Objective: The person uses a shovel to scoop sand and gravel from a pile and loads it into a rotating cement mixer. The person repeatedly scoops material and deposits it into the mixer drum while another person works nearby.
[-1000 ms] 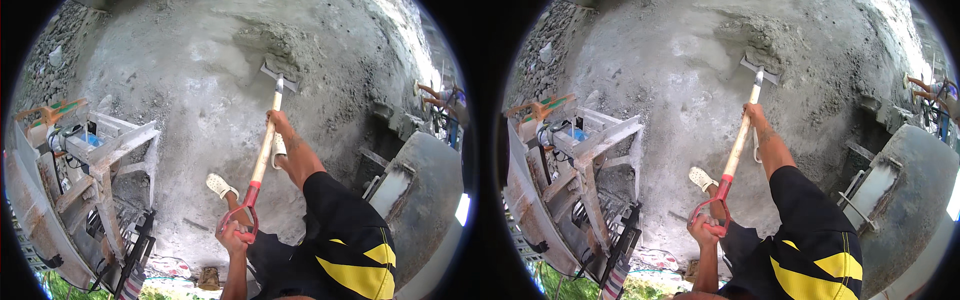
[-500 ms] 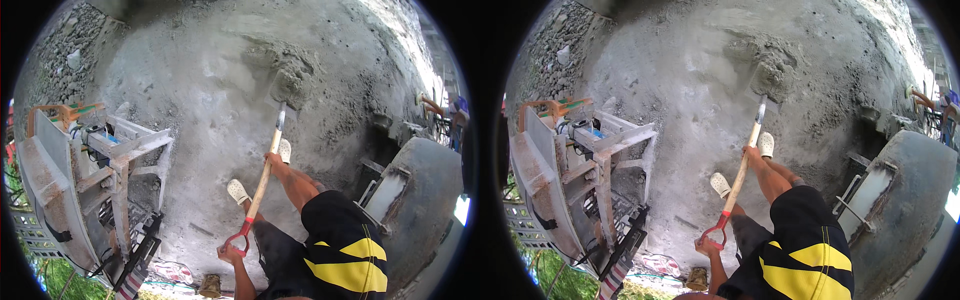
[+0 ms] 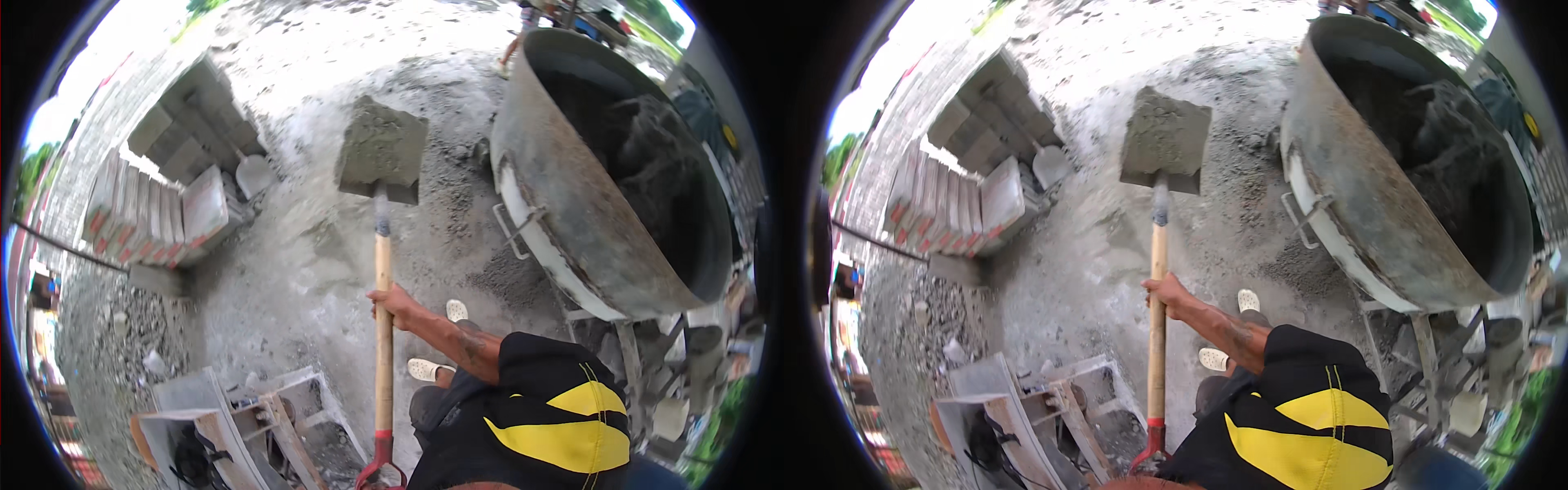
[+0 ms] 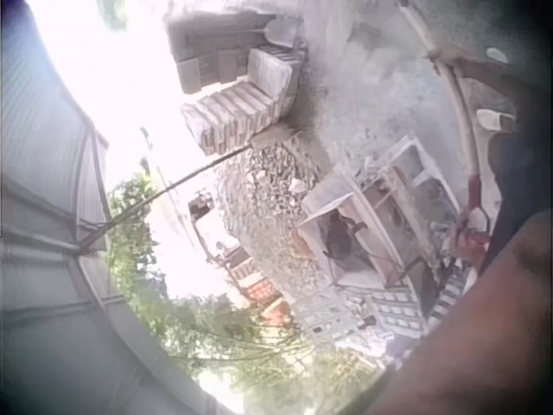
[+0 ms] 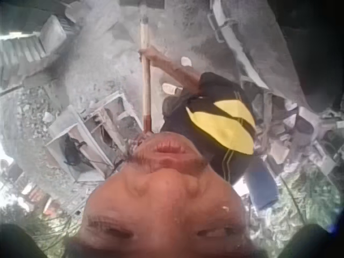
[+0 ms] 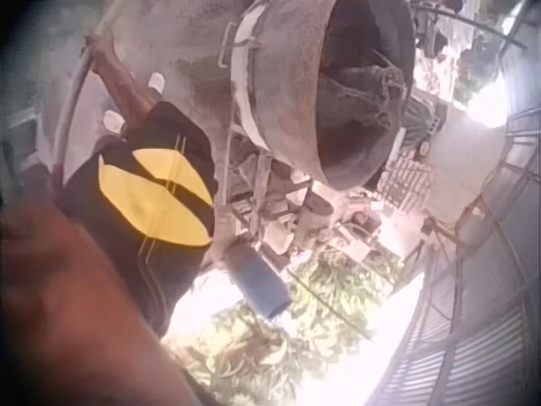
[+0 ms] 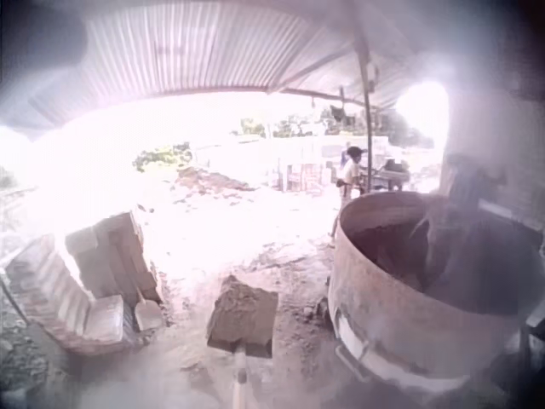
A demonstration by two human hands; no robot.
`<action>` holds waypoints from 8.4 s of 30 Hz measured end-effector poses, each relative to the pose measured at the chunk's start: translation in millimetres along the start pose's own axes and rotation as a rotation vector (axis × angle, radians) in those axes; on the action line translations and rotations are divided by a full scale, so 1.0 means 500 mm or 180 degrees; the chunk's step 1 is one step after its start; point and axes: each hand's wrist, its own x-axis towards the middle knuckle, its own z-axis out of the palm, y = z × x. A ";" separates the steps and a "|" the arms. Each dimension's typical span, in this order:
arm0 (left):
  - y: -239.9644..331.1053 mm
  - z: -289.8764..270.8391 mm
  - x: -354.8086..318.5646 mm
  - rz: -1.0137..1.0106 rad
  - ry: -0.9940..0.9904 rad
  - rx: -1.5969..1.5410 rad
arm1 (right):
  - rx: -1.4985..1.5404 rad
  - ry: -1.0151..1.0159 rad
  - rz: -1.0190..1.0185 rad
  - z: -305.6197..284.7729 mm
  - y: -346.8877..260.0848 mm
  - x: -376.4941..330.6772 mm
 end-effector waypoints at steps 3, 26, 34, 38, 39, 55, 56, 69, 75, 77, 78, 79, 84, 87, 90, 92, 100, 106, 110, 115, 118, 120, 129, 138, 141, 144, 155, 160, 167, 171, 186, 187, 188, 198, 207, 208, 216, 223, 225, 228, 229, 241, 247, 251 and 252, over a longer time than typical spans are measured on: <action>0.177 -0.046 0.068 0.0367 -0.0360 -0.0177 | 0.0560 -0.0576 -0.0550 0.099 -0.133 -0.131; 0.681 0.091 -0.362 0.6609 -0.3536 -0.0882 | 0.1841 0.0058 -0.3060 -0.458 -0.558 -0.603; 0.667 0.100 -0.048 0.5978 -0.2252 -0.1086 | 0.1720 0.0191 -0.3272 -0.183 -0.530 -0.453; 0.651 0.212 0.098 0.5878 -0.2572 -0.1528 | 0.0790 0.0579 -0.3358 -0.184 -0.543 -0.281; 0.668 0.228 0.127 0.5666 -0.2555 -0.1672 | -0.0559 0.1081 -0.4122 -0.176 -0.546 -0.265; 0.578 0.590 0.632 0.4992 -0.3546 -0.1864 | 0.0012 0.2213 -0.3047 -0.055 -0.547 -0.028; 0.582 0.622 0.689 0.4610 -0.3742 -0.1813 | -0.0093 0.2354 -0.3099 0.004 -0.546 -0.013; 0.513 0.873 1.232 0.0097 -0.2410 -0.1086 | 0.0536 0.1215 -0.2020 0.462 -0.624 0.753; 0.414 0.777 1.553 -0.0330 -0.1307 0.0369 | 0.0486 0.1776 0.0208 0.580 -0.088 1.326; 0.434 0.690 1.665 -0.0343 -0.0801 0.0944 | 0.0504 0.1551 0.1016 0.711 0.131 1.408; 0.456 0.646 1.729 -0.0179 -0.0893 0.1432 | 0.0574 0.1509 0.1374 0.773 0.238 1.444; 0.493 0.610 1.783 -0.0080 -0.0691 0.1756 | 0.0673 0.1353 0.1661 0.851 0.335 1.462; 0.655 0.618 2.102 0.0282 -0.0371 0.2644 | 0.1313 0.1285 0.2153 1.157 0.597 1.589; 0.646 0.728 2.268 0.0194 -0.0618 0.3104 | 0.1439 0.1571 0.1953 1.152 0.605 1.669; 0.492 0.911 2.269 0.0031 -0.1132 0.2856 | 0.1060 0.1946 0.1408 0.971 0.558 1.745; 0.328 0.976 2.222 -0.0172 -0.1487 0.2460 | 0.0852 0.1849 0.1315 0.747 0.524 1.773; 0.096 0.975 2.130 -0.0295 -0.1437 0.2233 | 0.0813 0.2178 0.1387 0.586 0.535 1.758; 0.260 0.763 1.904 -0.0091 -0.1059 0.2142 | 0.1101 0.2019 0.1182 0.638 0.456 1.514; 0.447 0.703 1.689 -0.0018 -0.1177 0.1742 | 0.1289 0.1641 0.0418 0.594 0.333 1.365; 0.600 0.732 1.284 0.0014 -0.1130 0.1334 | 0.0222 0.1250 0.1164 0.566 -0.080 1.038; 0.680 0.788 1.117 0.0252 -0.1343 0.0996 | 0.0209 0.0737 0.0519 0.565 -0.315 0.830; 0.759 0.843 1.029 0.0454 -0.1607 0.0743 | 0.0323 0.0731 -0.0291 0.537 -0.473 0.738; 1.273 0.912 0.685 0.2140 -0.3311 -0.0507 | 0.2251 -0.0347 -0.3584 0.301 -1.091 0.304; 1.122 1.056 0.072 0.5561 -0.3998 -0.1141 | 0.1737 0.1542 -0.3857 -0.273 -1.177 0.103; 0.998 1.081 0.135 0.6242 -0.4490 -0.1573 | 0.1075 0.1882 -0.3444 -0.309 -1.134 0.068; 0.976 1.074 0.258 0.6208 -0.4449 -0.1840 | 0.0599 0.1775 -0.3580 -0.217 -1.083 0.074; 0.670 0.959 0.487 0.4241 -0.3421 -0.1728 | -0.0770 0.2045 -0.3140 0.006 -0.975 0.185; 0.378 0.702 0.512 0.0666 -0.2308 -0.1883 | -0.0616 0.0934 -0.2497 0.131 -0.753 0.345; -0.035 0.329 0.360 -0.1320 -0.0274 -0.1140 | -0.1771 0.0840 -0.0299 0.127 -0.058 0.583; -0.154 0.094 0.197 -0.1892 0.0996 -0.0286 | -0.2294 0.0662 0.1478 0.053 0.449 0.533; -0.183 0.326 0.376 -0.3120 0.1448 -0.0901 | -0.2981 0.0457 0.1230 -0.060 0.653 0.858; -0.185 0.405 0.406 -0.3002 0.1472 -0.0924 | -0.2821 0.0460 0.1297 -0.026 0.583 0.936; -0.190 0.484 0.427 -0.2726 0.1163 -0.1096 | -0.2651 0.0581 0.1258 0.004 0.510 1.017; 0.078 0.745 0.452 -0.0994 0.0291 -0.1071 | -0.1699 0.0200 -0.0128 0.251 -0.141 1.069; 0.559 0.694 0.431 -0.0020 -0.0959 -0.1284 | -0.0267 -0.0326 -0.1766 0.350 -0.733 0.627; 0.609 0.706 0.435 0.0088 -0.1277 -0.1320 | -0.0292 -0.0360 -0.2045 0.327 -0.799 0.567; 0.973 0.920 0.386 0.1087 -0.3645 -0.1679 | 0.0508 0.0796 -0.3580 0.095 -1.103 0.206; 1.008 1.075 0.129 0.4995 -0.4061 -0.0985 | 0.0924 0.1966 -0.3899 -0.285 -1.156 0.102; 0.990 1.109 0.186 0.5865 -0.4302 -0.1730 | 0.0763 0.1931 -0.3833 -0.279 -1.118 0.104; 0.956 1.154 0.325 0.5946 -0.4458 -0.2075 | 0.0339 0.2006 -0.3589 -0.183 -1.090 0.091; 0.951 1.168 0.367 0.5960 -0.4454 -0.2119 | 0.0259 0.1990 -0.3618 -0.145 -1.089 0.112; 0.778 1.274 0.561 0.4713 -0.4887 -0.2394 | -0.0089 0.3475 -0.3061 -0.053 -0.993 0.255; 0.820 1.290 0.650 0.5017 -0.5010 -0.2329 | 0.0116 0.3237 -0.3230 0.032 -0.965 0.295; 0.825 1.294 0.635 0.5398 -0.4835 -0.2453 | -0.0091 0.3692 -0.2828 -0.016 -0.959 0.288; 0.841 1.295 0.651 0.5247 -0.4782 -0.2361 | -0.0078 0.3636 -0.2886 0.003 -0.957 0.301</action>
